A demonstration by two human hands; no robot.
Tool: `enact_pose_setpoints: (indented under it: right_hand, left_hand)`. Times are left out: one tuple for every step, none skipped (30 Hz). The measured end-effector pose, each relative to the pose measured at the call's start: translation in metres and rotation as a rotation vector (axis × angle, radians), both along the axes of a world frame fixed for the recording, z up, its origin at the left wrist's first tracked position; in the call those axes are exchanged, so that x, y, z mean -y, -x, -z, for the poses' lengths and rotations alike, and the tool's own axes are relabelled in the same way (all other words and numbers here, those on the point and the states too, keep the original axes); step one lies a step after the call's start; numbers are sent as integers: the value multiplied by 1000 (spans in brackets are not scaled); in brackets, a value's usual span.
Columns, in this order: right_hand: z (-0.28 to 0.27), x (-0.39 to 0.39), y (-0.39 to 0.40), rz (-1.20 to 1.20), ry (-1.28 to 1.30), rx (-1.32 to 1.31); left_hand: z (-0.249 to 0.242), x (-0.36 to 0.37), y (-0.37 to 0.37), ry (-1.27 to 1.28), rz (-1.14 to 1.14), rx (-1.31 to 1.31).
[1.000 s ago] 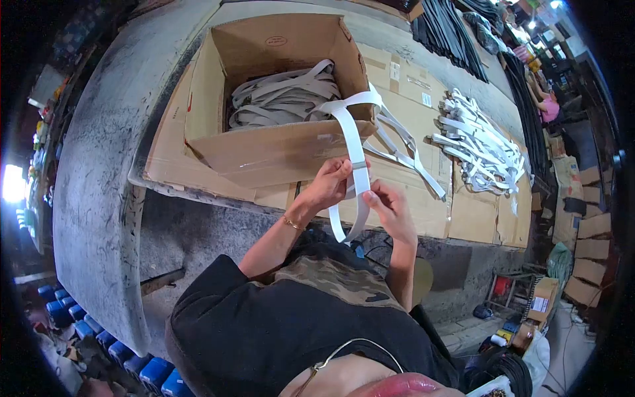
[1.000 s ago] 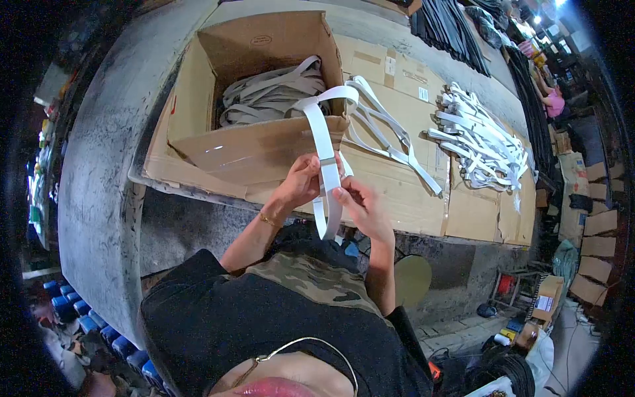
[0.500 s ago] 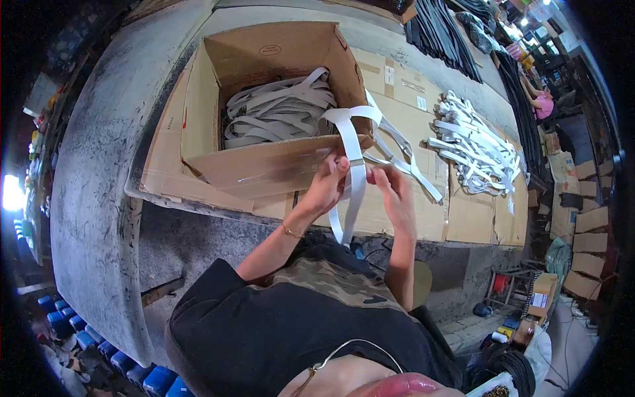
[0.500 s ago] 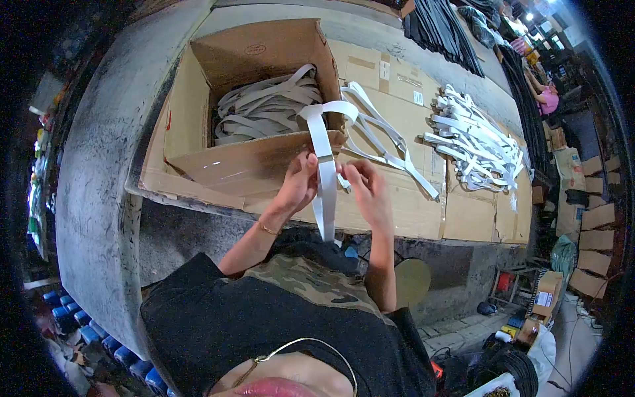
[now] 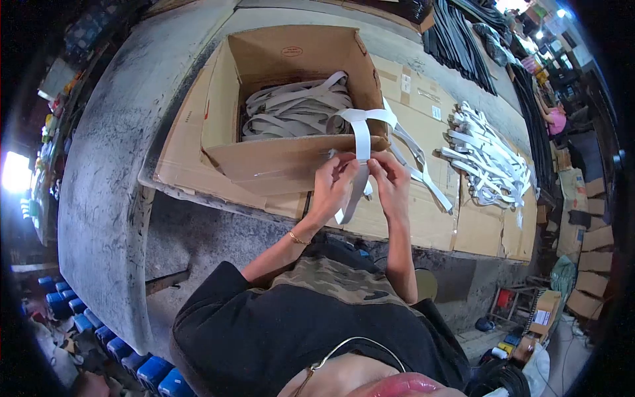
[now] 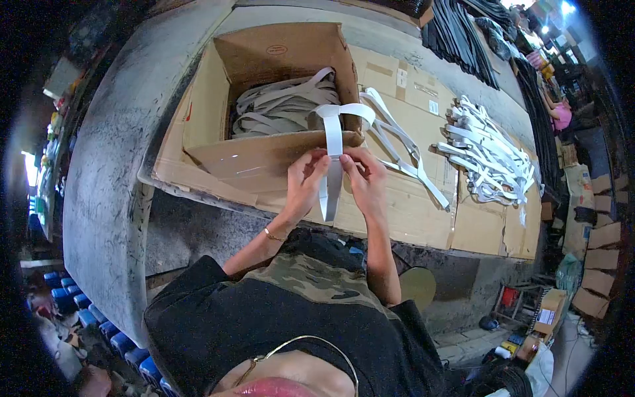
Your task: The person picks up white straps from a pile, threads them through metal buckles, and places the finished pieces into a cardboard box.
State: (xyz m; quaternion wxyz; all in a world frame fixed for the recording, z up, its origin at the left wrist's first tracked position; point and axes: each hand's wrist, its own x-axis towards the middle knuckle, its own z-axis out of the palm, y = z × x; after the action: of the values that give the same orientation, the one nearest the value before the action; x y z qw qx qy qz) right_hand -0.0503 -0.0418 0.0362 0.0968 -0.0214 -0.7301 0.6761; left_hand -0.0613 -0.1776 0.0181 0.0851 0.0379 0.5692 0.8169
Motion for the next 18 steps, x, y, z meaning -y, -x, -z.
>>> enact_pose_setpoints:
  right_hand:
    - [0,3,0,23,-18,-77]
    - [-1,5,-1,46,-36,-153]
    - [-4,7,-3,38,-34,-152]
    - [-8,8,-7,46,-51,-57]
    - [-12,8,-9,55,-70,36]
    - [-13,8,-10,52,-70,35]
    - [-15,8,-9,29,-97,24]
    - [-16,8,-8,6,-124,13]
    - [-16,6,-8,7,-121,13]
    - [-15,3,-7,-15,-166,17]
    - [-15,1,-7,-35,-212,19]
    - [-17,1,-6,-29,-210,17]
    - [-19,2,-5,-28,-233,-55]
    - [-21,2,-3,-28,-256,-125]
    - [-21,2,-2,-25,-257,-128]
    - [-21,1,-2,-24,-275,-116]
    - [-21,1,-1,-25,-293,-107]
    - [-20,0,0,-25,-292,-110]
  left_hand:
    - [-3,2,-1,-10,29,-37]
    - [-1,3,-1,-8,20,-35]
    - [2,4,0,24,2,-113]
    - [4,4,0,57,-13,-190]
    - [3,5,-1,58,-18,-190]
    - [0,7,-2,105,-36,-169]
    - [-4,8,-1,152,-53,-152]
    - [-8,7,0,154,-54,-156]
    - [-11,6,-2,165,-67,-148]
    - [-12,6,-4,177,-77,-140]
    - [-11,5,-5,180,-72,-141]
    - [-9,4,-4,184,-82,-130]
    - [-8,2,-3,187,-93,-121]
    - [-10,1,-2,186,-90,-126]
    - [-13,2,-1,196,-84,-101]
    - [-15,2,0,208,-79,-75]
    - [-15,2,0,208,-79,-79]
    - [-14,2,1,190,-70,-43]
